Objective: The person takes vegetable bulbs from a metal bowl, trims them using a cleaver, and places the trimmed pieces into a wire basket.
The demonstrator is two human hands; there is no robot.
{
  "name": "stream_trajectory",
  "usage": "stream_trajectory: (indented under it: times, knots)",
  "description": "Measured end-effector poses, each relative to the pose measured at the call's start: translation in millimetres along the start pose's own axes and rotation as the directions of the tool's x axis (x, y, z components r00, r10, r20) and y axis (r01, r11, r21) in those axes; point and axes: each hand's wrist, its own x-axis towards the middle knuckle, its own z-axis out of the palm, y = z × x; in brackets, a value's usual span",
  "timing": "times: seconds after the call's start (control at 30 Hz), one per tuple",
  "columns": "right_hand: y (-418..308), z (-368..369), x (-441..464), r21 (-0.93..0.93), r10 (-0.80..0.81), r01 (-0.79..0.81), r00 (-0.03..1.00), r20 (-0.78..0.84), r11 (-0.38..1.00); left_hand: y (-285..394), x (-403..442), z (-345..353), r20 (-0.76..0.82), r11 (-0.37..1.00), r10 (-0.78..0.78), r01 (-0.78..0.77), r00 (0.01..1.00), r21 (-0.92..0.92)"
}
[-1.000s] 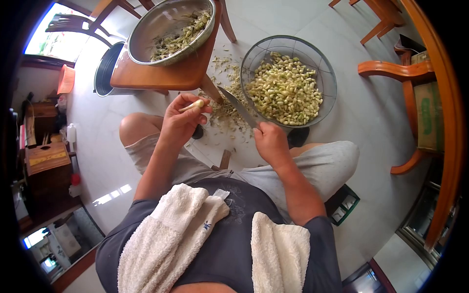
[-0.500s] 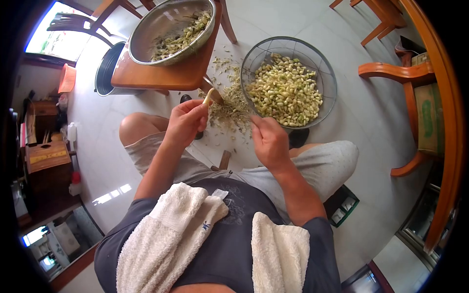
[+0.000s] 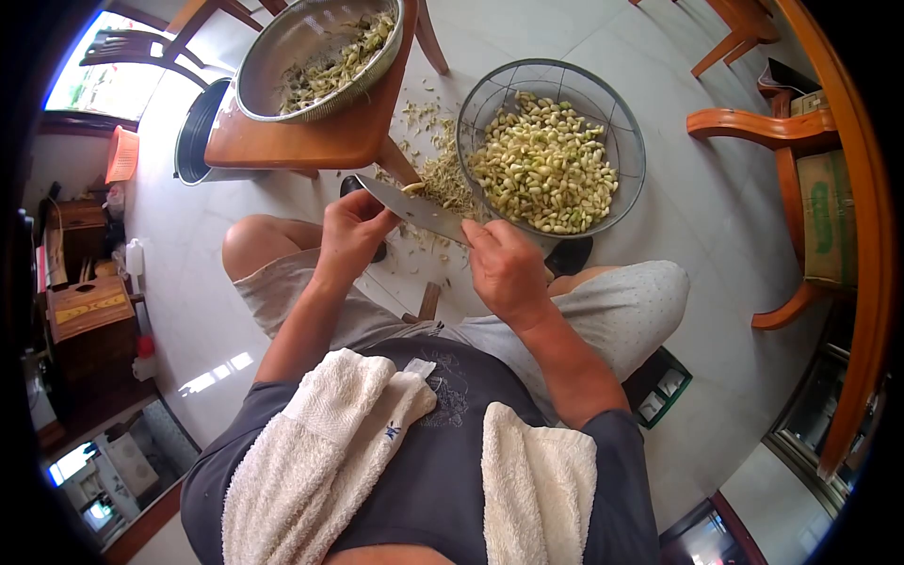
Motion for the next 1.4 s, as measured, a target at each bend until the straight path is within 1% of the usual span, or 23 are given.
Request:
stream_trajectory:
  times: [0.1,0.2,0.23,0.3,0.4,0.43,0.5,0.57,0.63,0.7,0.73,0.8,0.83,0.9,1.03,1.07,1.1,1.13,1.17,1.2,1.27,1.37,1.4]
  knots:
    - [0,2,0,-0.013,-0.024,0.024,1.000,0.004,1.000,-3,1,-1,-0.021,0.999,0.033,-0.032,0.999,0.043]
    - [1,8,-3,0.072,0.038,-0.037,0.999,-0.008,0.997,2,-2,-6,-0.021,0.987,0.034,-0.031,0.999,0.161]
    - [9,13,-7,0.011,0.136,-0.138,0.986,0.093,0.990,4,-4,-8,-0.023,0.989,0.027,-0.023,0.999,0.146]
    - [31,22,-13,-0.139,0.337,-0.311,0.905,0.260,0.940,10,-6,-13,-0.024,0.993,0.021,-0.018,0.999,0.117]
    - [39,16,-15,-0.159,0.419,-0.389,0.868,0.267,0.908,14,-6,-20,-0.039,0.999,0.005,-0.007,0.999,-0.054]
    - [37,13,-13,-0.169,0.434,-0.401,0.857,0.277,0.900,14,-4,-20,-0.019,0.998,-0.008,0.007,1.000,-0.062]
    - [36,14,-12,-0.187,0.441,-0.401,0.846,0.300,0.897,17,2,-17,0.016,0.997,-0.025,0.026,1.000,-0.067]
    - [40,18,-14,-0.228,0.432,-0.370,0.825,0.366,0.900,27,13,-3,0.015,0.999,0.016,-0.016,1.000,0.029]
    - [41,22,-17,-0.255,0.380,-0.293,0.813,0.441,0.922,28,31,13,0.096,0.992,0.094,-0.101,0.991,0.069]
    - [45,28,-23,-0.271,0.347,-0.238,0.802,0.486,0.933,37,54,36,0.196,0.984,0.036,-0.069,0.980,0.166]
    - [45,29,-21,-0.276,0.362,-0.251,0.787,0.500,0.928,32,70,52,0.206,0.977,0.092,-0.129,0.974,0.171]
    - [43,30,-20,-0.287,0.398,-0.283,0.750,0.528,0.915,32,99,78,0.318,0.979,0.050,-0.109,0.947,0.170]
    - [42,29,-20,-0.286,0.400,-0.287,0.752,0.524,0.914,39,105,88,0.341,0.988,-0.047,-0.006,0.939,0.153]
    - [43,27,-21,-0.282,0.407,-0.300,0.755,0.514,0.912,53,109,95,0.393,0.993,0.025,-0.067,0.919,0.094]
    - [42,21,-22,-0.208,0.405,-0.347,0.773,0.488,0.914,107,109,48,0.380,0.979,0.122,-0.175,0.917,0.107]
    - [38,18,-19,-0.207,0.439,-0.389,0.746,0.500,0.897,123,112,26,0.323,0.960,0.167,-0.228,0.932,0.162]
    - [39,20,-19,-0.194,0.417,-0.372,0.759,0.499,0.908,128,124,9,0.144,0.971,0.094,-0.123,0.985,0.207]
    - [40,22,-21,-0.180,0.395,-0.353,0.772,0.499,0.918,138,136,-14,0.100,0.953,0.215,-0.231,0.971,0.197]
    - [40,23,-22,-0.167,0.372,-0.334,0.784,0.497,0.928,138,161,-39,0.028,0.912,0.247,-0.242,0.969,0.331]
    - [40,25,-23,-0.148,0.353,-0.324,0.790,0.501,0.934,132,187,-61,-0.026,0.885,0.287,-0.255,0.958,0.389]
    - [40,28,-23,-0.113,0.316,-0.302,0.804,0.504,0.947,115,233,-97,0.000,0.865,0.137,-0.120,0.991,0.488]
    - [31,28,-16,-0.143,0.332,-0.305,0.767,0.549,0.942,96,264,-108,-0.002,0.755,-0.133,0.102,0.991,0.648]
    - [30,28,-14,-0.145,0.327,-0.299,0.754,0.571,0.943,93,264,-101,-0.041,0.745,-0.163,0.150,0.986,0.650]
